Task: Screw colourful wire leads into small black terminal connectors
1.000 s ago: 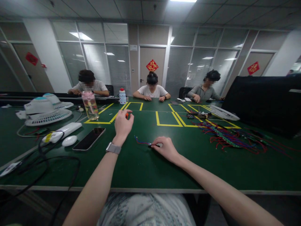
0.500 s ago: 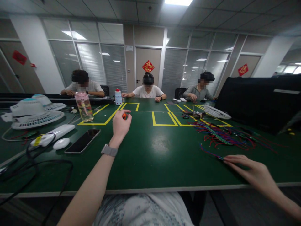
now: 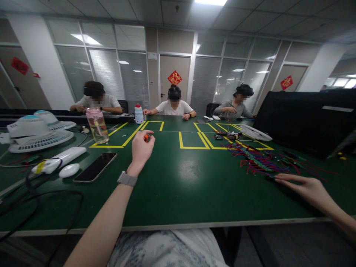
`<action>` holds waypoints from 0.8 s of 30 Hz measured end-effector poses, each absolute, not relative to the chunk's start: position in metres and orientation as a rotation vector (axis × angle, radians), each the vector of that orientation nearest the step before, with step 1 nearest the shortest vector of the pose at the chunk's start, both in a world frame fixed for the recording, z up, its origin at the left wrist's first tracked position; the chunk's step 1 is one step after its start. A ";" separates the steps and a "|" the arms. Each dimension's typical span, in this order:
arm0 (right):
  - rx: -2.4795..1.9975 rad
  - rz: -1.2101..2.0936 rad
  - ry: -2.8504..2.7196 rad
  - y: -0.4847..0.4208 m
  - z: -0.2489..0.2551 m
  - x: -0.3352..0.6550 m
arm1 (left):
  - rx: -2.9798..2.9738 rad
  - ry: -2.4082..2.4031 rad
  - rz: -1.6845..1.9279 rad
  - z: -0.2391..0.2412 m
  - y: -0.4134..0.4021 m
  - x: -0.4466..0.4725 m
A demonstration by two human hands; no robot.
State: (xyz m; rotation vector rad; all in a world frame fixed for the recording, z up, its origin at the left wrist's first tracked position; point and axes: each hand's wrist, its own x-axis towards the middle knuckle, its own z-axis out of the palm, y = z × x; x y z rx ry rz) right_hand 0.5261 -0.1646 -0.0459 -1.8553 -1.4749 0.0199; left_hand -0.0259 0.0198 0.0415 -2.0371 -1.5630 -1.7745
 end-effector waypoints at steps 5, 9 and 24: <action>-1.838 0.017 -1.434 -0.167 -0.047 0.532 | -2.047 -1.570 -1.767 0.043 0.017 -0.024; -1.863 -0.020 -1.439 -0.166 -0.049 0.534 | -2.048 -1.569 -1.761 0.043 0.017 -0.024; -1.974 -0.021 -1.477 -0.163 -0.046 0.532 | -2.045 -1.570 -1.775 0.042 0.017 -0.024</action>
